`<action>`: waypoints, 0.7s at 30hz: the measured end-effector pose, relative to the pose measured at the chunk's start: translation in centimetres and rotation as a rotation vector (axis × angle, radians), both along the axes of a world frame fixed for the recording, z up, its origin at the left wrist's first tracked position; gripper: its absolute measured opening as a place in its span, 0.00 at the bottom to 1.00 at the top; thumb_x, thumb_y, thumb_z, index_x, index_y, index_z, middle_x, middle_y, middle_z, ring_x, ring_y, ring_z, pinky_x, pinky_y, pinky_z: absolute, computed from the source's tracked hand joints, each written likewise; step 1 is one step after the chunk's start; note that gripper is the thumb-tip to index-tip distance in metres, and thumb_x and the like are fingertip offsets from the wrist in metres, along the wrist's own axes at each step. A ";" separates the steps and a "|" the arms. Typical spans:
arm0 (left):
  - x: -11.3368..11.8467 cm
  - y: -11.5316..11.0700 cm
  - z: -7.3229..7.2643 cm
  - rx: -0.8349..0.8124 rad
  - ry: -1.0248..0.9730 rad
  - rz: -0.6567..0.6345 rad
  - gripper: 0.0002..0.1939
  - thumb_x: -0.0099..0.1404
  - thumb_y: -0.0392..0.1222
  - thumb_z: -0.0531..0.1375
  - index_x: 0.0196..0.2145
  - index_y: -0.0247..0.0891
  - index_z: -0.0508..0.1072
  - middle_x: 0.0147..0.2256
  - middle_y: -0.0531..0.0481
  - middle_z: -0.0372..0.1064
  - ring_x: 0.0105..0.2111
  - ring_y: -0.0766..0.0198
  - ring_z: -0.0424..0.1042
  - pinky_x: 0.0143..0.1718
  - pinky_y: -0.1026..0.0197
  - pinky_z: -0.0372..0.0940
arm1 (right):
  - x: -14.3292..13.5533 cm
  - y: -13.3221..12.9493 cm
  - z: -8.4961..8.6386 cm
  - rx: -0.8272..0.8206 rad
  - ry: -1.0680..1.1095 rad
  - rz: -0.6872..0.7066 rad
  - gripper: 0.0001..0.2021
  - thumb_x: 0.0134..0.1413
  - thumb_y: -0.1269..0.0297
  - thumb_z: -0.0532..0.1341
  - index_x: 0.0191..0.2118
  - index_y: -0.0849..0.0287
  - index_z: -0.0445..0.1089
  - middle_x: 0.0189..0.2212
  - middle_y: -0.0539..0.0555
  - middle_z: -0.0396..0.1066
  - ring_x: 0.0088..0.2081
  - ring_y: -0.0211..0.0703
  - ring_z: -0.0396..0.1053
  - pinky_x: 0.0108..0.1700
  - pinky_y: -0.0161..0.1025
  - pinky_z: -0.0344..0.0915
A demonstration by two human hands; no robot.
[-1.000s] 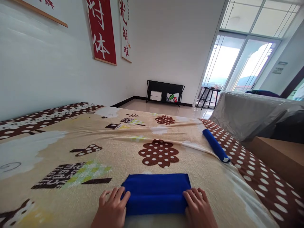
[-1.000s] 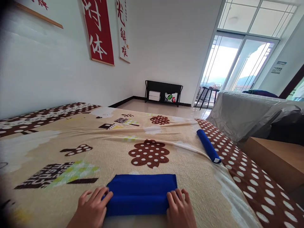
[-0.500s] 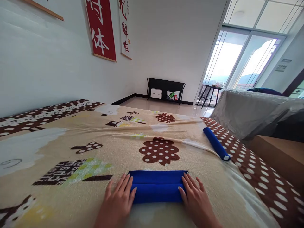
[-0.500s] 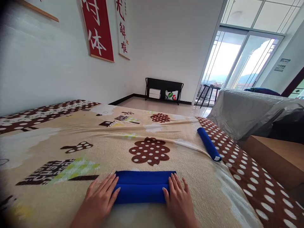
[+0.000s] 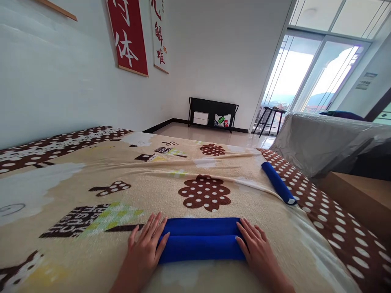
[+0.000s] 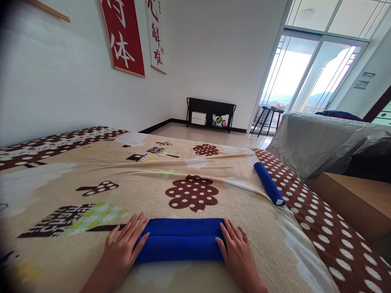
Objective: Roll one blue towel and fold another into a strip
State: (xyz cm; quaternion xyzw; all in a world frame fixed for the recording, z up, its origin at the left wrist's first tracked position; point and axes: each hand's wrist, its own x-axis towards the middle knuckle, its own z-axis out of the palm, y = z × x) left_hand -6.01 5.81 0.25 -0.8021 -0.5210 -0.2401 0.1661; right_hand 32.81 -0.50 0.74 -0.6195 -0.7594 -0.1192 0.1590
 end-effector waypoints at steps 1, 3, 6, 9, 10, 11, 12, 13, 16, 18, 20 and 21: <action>0.0 -0.7 0.3 0.119 0.009 -0.008 0.23 0.70 0.46 0.52 0.61 0.44 0.67 0.62 0.44 0.64 0.60 0.51 0.65 0.59 0.45 0.50 | 0.2 -0.5 -0.1 0.125 -0.042 0.024 0.22 0.68 0.55 0.52 0.62 0.56 0.65 0.62 0.55 0.62 0.61 0.50 0.64 0.60 0.50 0.57; 0.1 -2.4 0.8 0.255 0.061 -0.091 0.23 0.67 0.40 0.55 0.60 0.45 0.68 0.57 0.44 0.70 0.55 0.55 0.69 0.55 0.49 0.52 | 0.0 -1.6 -0.3 0.303 -0.106 0.132 0.19 0.63 0.65 0.56 0.59 0.56 0.67 0.60 0.54 0.67 0.58 0.47 0.68 0.59 0.47 0.55; -0.1 -4.3 0.4 0.234 0.147 -0.232 0.26 0.62 0.35 0.55 0.57 0.45 0.70 0.50 0.49 0.75 0.49 0.61 0.72 0.51 0.55 0.54 | -0.7 -2.8 -0.8 0.363 -0.124 0.283 0.26 0.52 0.76 0.54 0.57 0.56 0.67 0.52 0.51 0.74 0.51 0.42 0.72 0.56 0.42 0.54; -0.3 -4.2 -0.3 0.154 0.139 -0.210 0.27 0.59 0.31 0.53 0.56 0.43 0.70 0.51 0.48 0.74 0.50 0.60 0.71 0.51 0.55 0.54 | -1.1 -2.5 -0.6 0.279 -0.036 0.227 0.27 0.47 0.77 0.52 0.55 0.58 0.68 0.49 0.51 0.76 0.50 0.42 0.72 0.55 0.42 0.55; -0.1 -3.7 -0.1 0.124 0.121 -0.191 0.27 0.59 0.30 0.52 0.55 0.42 0.71 0.51 0.48 0.75 0.50 0.59 0.71 0.51 0.54 0.53 | -1.2 -1.9 -0.3 0.198 0.015 0.186 0.26 0.47 0.78 0.53 0.53 0.57 0.69 0.48 0.51 0.76 0.49 0.42 0.72 0.55 0.42 0.56; 0.2 -3.0 0.4 0.064 0.103 -0.166 0.26 0.59 0.28 0.51 0.53 0.42 0.72 0.49 0.47 0.75 0.49 0.58 0.72 0.51 0.53 0.54 | -1.3 -1.2 0.3 0.110 0.066 0.148 0.24 0.47 0.78 0.53 0.51 0.55 0.70 0.46 0.50 0.76 0.47 0.42 0.72 0.54 0.43 0.57; 0.8 -2.1 1.2 -0.019 0.088 -0.139 0.25 0.60 0.28 0.51 0.51 0.40 0.72 0.47 0.45 0.76 0.48 0.56 0.72 0.51 0.51 0.54 | -1.5 -0.3 1.0 0.027 0.109 0.113 0.22 0.48 0.78 0.53 0.48 0.55 0.71 0.43 0.50 0.76 0.45 0.42 0.72 0.53 0.43 0.58; 1.7 -1.2 2.2 -0.108 0.076 -0.111 0.23 0.60 0.27 0.50 0.49 0.38 0.73 0.45 0.43 0.76 0.46 0.54 0.73 0.50 0.49 0.55 | -1.9 0.7 1.7 -0.039 0.136 0.083 0.19 0.50 0.77 0.53 0.45 0.55 0.72 0.40 0.51 0.77 0.43 0.43 0.72 0.52 0.44 0.60; 5.3 1.3 5.1 -0.292 0.094 -0.108 0.21 0.59 0.26 0.48 0.44 0.34 0.75 0.40 0.40 0.76 0.44 0.49 0.74 0.51 0.42 0.56 | -4.2 3.6 3.3 -0.087 0.127 0.068 0.17 0.56 0.75 0.50 0.43 0.58 0.74 0.37 0.56 0.77 0.42 0.48 0.73 0.52 0.49 0.63; 7.8 2.3 5.8 -0.310 0.130 -0.219 0.21 0.59 0.28 0.51 0.46 0.36 0.75 0.45 0.41 0.76 0.48 0.51 0.73 0.55 0.44 0.56 | -6.6 4.9 3.3 -0.102 0.107 0.134 0.21 0.57 0.75 0.50 0.52 0.60 0.72 0.47 0.58 0.75 0.51 0.48 0.71 0.57 0.49 0.61; 9.5 2.9 5.3 -0.337 0.162 -0.340 0.26 0.58 0.34 0.56 0.55 0.38 0.71 0.56 0.43 0.71 0.56 0.55 0.68 0.60 0.51 0.55 | -8.6 5.6 2.6 -0.118 0.094 0.221 0.28 0.57 0.72 0.53 0.64 0.61 0.61 0.62 0.58 0.65 0.62 0.47 0.62 0.64 0.46 0.56; 9.8 3.0 4.8 -0.348 0.171 -0.378 0.30 0.58 0.37 0.58 0.60 0.39 0.66 0.60 0.45 0.67 0.59 0.56 0.65 0.61 0.53 0.54 | -9.1 5.6 2.1 -0.125 0.090 0.256 0.31 0.57 0.70 0.54 0.67 0.62 0.55 0.66 0.57 0.57 0.65 0.47 0.56 0.66 0.45 0.53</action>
